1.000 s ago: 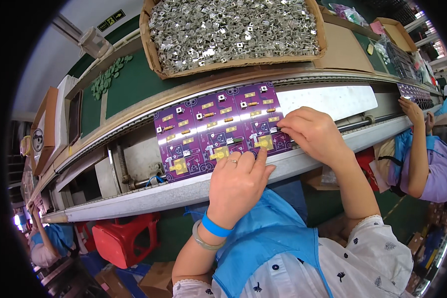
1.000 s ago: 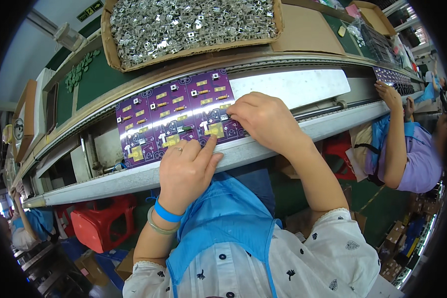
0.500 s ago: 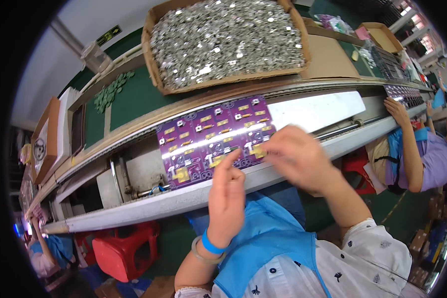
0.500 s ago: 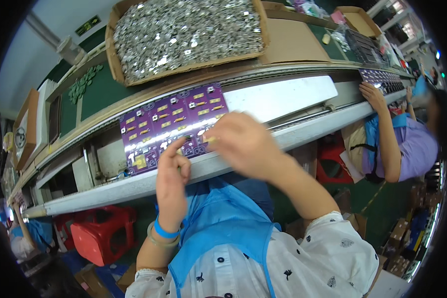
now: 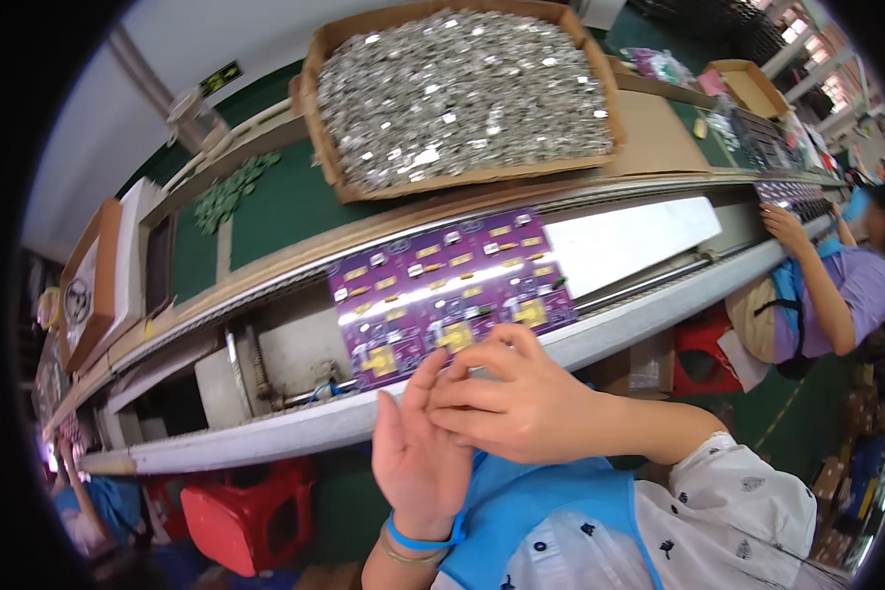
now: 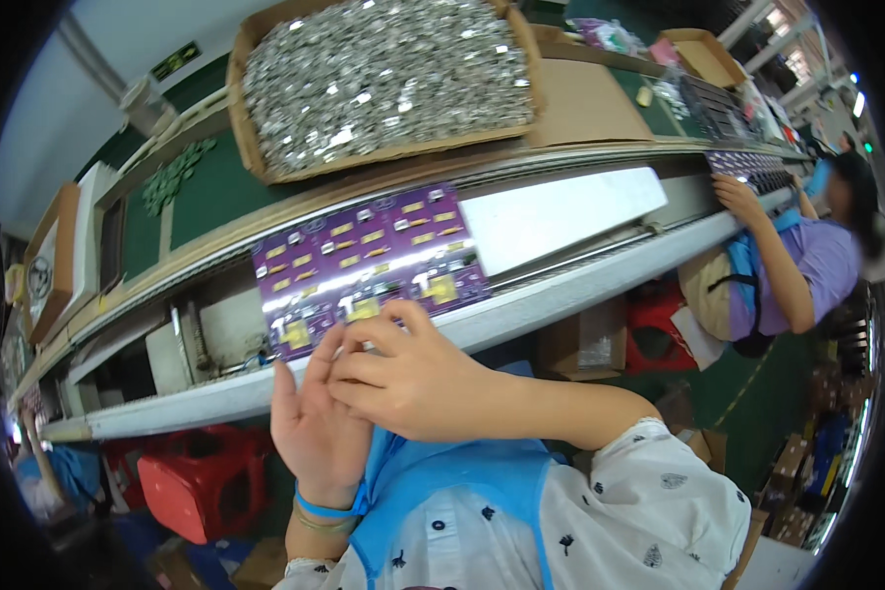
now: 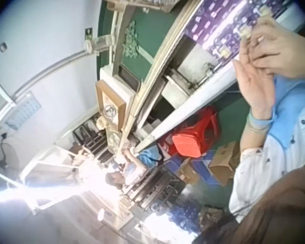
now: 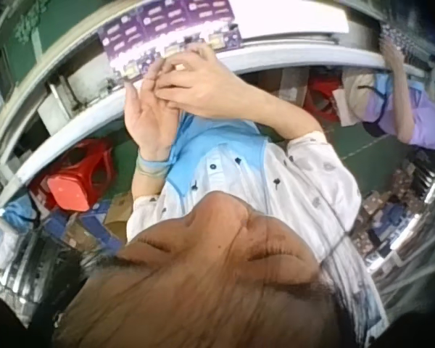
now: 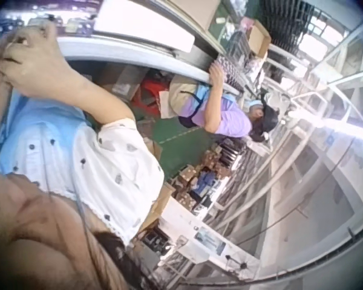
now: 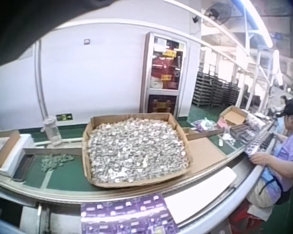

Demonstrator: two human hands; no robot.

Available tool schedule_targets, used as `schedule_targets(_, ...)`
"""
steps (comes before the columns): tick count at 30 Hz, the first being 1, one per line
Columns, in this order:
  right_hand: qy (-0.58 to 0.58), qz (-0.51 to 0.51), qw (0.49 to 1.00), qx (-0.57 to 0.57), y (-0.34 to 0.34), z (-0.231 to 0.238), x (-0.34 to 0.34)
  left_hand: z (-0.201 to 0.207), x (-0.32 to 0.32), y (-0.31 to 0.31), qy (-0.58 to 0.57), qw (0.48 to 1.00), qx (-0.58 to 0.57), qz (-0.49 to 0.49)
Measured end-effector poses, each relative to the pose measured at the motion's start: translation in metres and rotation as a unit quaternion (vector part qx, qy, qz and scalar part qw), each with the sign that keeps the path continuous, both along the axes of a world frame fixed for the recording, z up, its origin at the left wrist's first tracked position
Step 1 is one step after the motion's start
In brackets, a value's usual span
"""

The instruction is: The person picks small electronic components from a cardboard box and places them onto designated spots on a purple circuit board. The person repeats this process, handling components one by one and occasionally adjusting the board's position on the workbench.

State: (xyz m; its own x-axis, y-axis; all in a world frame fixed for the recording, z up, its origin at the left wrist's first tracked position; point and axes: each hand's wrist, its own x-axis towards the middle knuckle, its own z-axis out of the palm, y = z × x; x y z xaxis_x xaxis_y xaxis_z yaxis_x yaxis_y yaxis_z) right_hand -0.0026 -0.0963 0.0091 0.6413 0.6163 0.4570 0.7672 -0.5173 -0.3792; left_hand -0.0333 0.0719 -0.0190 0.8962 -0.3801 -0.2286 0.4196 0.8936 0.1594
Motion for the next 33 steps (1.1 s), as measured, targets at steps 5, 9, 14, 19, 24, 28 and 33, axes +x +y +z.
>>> schedule_targets(5,0.021,0.031,0.999,-0.014,0.013,0.002,-0.005,-0.001,-0.009,0.014,0.016,1.0,-0.022,0.003)
schedule_targets(9,0.062,0.017,0.997,0.035,0.019,-0.001,-0.002,0.008,-0.01,0.015,-0.012,0.996,0.086,0.014)
schedule_targets(14,0.168,-0.028,0.978,0.123,0.01,0.014,0.04,-0.008,-0.006,0.04,-0.322,0.743,0.578,0.104)
schedule_targets(19,0.176,-0.057,0.98,0.069,0.013,-0.002,0.072,-0.018,0.021,0.048,-0.431,0.417,0.79,0.126)
schedule_targets(24,0.171,-0.059,0.983,-0.024,0.02,-0.019,0.08,-0.026,0.026,0.046,-0.443,0.313,0.833,0.103)
schedule_targets(28,0.15,-0.062,0.984,-0.069,0.022,-0.019,0.08,-0.031,0.025,0.045,-0.439,0.303,0.84,0.101)
schedule_targets(33,0.141,-0.06,0.987,-0.054,0.025,-0.022,0.081,-0.034,0.025,0.045,-0.437,0.303,0.84,0.11)
